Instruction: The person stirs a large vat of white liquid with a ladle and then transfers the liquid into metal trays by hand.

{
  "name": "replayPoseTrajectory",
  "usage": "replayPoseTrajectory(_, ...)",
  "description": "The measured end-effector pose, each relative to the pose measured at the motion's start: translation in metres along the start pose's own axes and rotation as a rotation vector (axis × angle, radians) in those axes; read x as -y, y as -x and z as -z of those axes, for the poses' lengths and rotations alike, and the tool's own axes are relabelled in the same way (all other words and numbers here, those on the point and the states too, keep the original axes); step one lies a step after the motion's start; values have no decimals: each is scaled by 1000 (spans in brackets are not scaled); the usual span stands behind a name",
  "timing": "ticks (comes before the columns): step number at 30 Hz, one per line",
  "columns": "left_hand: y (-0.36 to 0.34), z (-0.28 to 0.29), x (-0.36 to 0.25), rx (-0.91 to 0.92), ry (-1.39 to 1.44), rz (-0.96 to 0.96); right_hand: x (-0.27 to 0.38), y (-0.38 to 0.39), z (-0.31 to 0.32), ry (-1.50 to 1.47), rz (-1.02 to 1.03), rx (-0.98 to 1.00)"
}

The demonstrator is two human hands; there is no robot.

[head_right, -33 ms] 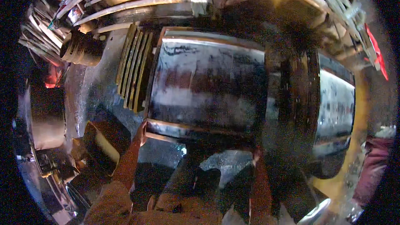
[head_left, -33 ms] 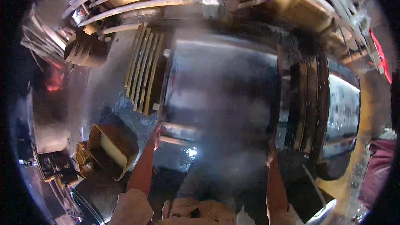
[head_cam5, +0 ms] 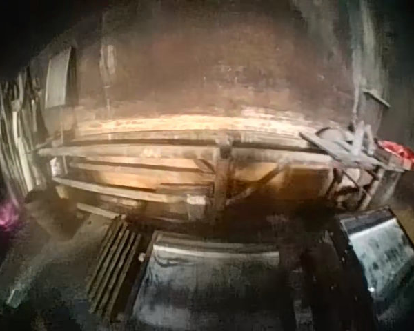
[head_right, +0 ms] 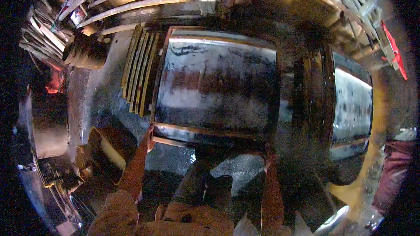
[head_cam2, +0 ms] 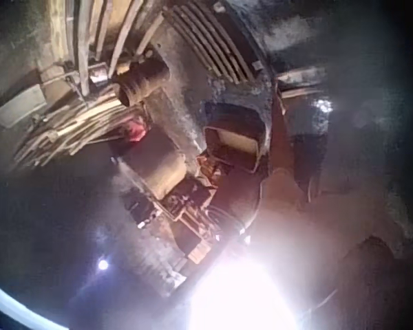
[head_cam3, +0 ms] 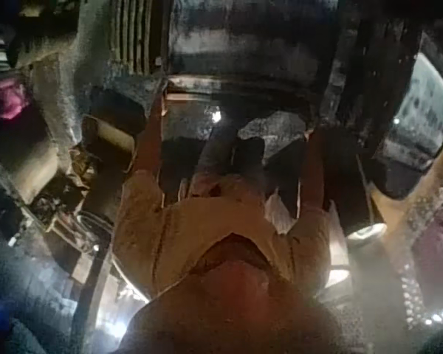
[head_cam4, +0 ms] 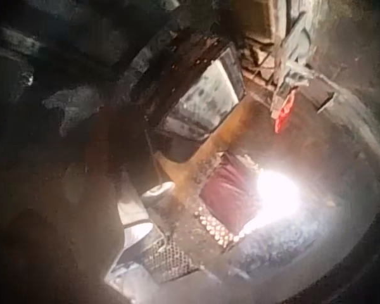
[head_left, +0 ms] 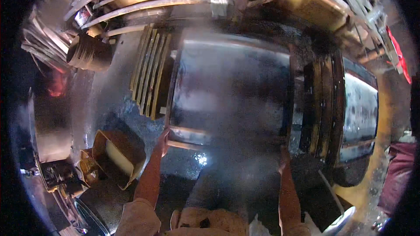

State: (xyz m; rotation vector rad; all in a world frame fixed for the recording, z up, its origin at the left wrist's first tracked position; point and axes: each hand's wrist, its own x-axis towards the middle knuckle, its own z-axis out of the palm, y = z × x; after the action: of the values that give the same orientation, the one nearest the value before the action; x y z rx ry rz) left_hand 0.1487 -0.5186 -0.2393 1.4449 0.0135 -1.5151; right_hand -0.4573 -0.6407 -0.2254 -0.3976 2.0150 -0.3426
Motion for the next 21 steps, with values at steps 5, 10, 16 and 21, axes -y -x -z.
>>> replayPoseTrajectory(5, 32, -6, 4, -77, -173, 93, 1, 48, -42, -615, 354, 259)
replayPoseTrajectory(10, 44, -18, 6, -72, 64, 88, -4, 39, -53, -655, 491, 442)
replayPoseTrajectory(16, 28, -27, 9, 31, 131, -42, -47, -34, -35, -385, 779, 328)
replayPoseTrajectory(21, 39, -38, 13, -44, 129, -177, 9, 57, -53, -762, 510, 400)
